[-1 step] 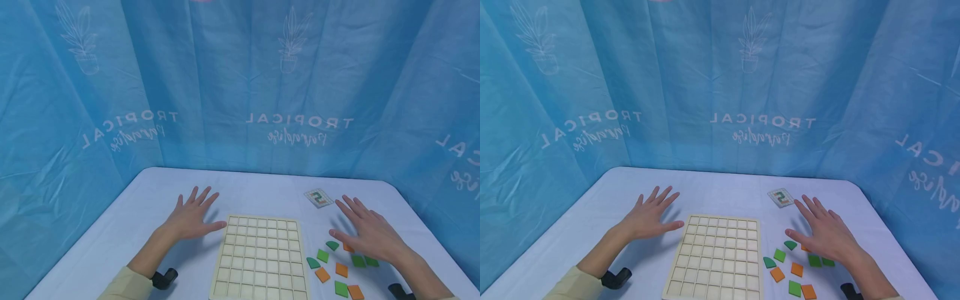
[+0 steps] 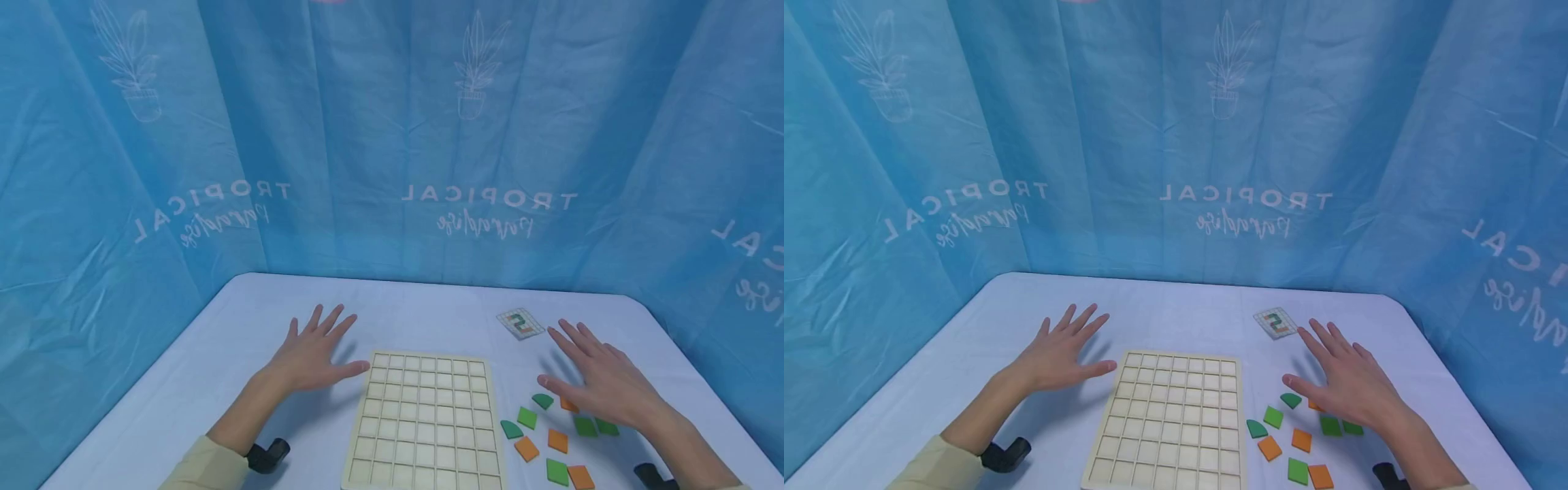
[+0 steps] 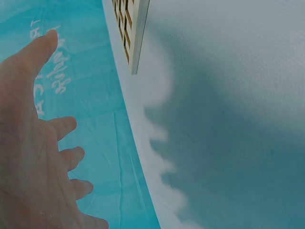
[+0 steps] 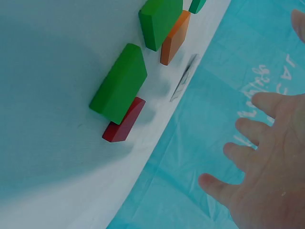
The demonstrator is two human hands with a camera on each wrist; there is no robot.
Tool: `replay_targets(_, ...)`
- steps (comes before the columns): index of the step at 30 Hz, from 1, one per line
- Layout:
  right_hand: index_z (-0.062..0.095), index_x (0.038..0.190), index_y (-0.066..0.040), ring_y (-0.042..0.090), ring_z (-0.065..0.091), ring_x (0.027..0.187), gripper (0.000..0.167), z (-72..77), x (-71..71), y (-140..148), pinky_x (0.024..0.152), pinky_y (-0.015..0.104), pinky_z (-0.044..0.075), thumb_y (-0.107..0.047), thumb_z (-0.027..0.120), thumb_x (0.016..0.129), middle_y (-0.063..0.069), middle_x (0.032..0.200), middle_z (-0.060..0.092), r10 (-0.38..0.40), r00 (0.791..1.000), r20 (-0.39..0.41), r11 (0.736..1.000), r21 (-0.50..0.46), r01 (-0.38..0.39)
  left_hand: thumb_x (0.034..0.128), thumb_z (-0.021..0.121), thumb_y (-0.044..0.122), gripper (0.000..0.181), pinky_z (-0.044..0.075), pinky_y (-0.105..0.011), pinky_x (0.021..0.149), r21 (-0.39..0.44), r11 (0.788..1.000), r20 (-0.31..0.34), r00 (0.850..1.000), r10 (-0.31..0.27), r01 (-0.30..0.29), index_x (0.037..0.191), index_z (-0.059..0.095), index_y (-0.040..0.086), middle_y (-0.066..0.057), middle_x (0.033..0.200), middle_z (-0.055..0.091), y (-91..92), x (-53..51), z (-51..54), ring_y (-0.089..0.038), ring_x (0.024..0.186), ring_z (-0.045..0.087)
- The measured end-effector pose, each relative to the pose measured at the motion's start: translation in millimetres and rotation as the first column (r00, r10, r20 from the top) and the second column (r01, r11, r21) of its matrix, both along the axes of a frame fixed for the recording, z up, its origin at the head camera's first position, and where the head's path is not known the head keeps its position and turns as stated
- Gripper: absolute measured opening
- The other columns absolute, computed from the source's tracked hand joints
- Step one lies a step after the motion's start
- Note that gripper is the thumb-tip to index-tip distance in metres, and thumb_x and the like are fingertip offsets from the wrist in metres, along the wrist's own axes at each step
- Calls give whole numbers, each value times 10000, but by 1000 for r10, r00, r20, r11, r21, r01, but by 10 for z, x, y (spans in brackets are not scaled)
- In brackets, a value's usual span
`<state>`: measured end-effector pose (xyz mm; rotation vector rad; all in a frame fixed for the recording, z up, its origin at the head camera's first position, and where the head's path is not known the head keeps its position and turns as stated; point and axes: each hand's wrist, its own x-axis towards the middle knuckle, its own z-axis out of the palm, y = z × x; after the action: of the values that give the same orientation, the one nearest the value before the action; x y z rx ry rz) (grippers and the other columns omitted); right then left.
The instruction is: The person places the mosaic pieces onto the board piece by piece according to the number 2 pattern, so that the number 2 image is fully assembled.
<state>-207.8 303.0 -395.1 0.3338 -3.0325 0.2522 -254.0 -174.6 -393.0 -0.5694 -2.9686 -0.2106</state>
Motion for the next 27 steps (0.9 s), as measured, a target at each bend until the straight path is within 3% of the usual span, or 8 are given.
replay_targets(10,255,1533,-126,442,167,1396,981,-47,18,57,997,707,191,-749,505,817,172,1564,203,8,1000,3,1000,-2,-8,771,379,856,976,80,-721,1026,21,1000,34,999,-4,4,1529,287,249,-56,1591,170,-25,19,-58,-397,1431,88)
replay_targets(14,301,1513,-105,462,276,1343,986,-36,11,93,954,701,294,-733,559,798,205,1523,279,-17,999,35,997,-69,19,783,490,795,955,100,-713,1031,98,994,122,991,-56,44,1535,264,252,-48,1592,163,-16,20,-52,-378,1435,87)
replay_targets(18,425,1441,-85,440,431,1223,861,-35,-2,161,892,637,415,-634,642,814,219,1411,424,-36,991,128,974,-216,63,720,652,732,1037,110,-705,1036,190,977,251,957,-148,101,1538,253,235,-39,1593,155,-22,51,-50,-365,1439,69)
replay_targets(21,534,1353,-85,346,545,1076,720,-58,-20,237,814,519,511,-528,713,813,162,1277,546,-38,978,205,952,-289,98,636,738,716,1158,94,-709,1035,219,966,343,916,-206,135,1548,210,236,-22,1597,131,-34,94,-80,-355,1443,35)
replay_targets(25,623,1246,-91,224,563,948,584,-109,-15,322,750,394,533,-409,785,783,58,1138,619,-28,957,289,933,-336,129,565,779,719,1267,42,-724,1024,211,963,442,862,-248,169,1557,155,239,-26,1600,115,-32,175,-135,-349,1445,14)
replay_targets(27,643,1207,-91,204,551,927,537,-131,1,341,752,375,518,-372,798,775,31,1100,624,-15,949,314,926,-353,131,546,781,728,1286,16,-724,1022,188,964,467,846,-257,189,1557,158,235,-28,1601,113,-22,214,-149,-350,1445,10)
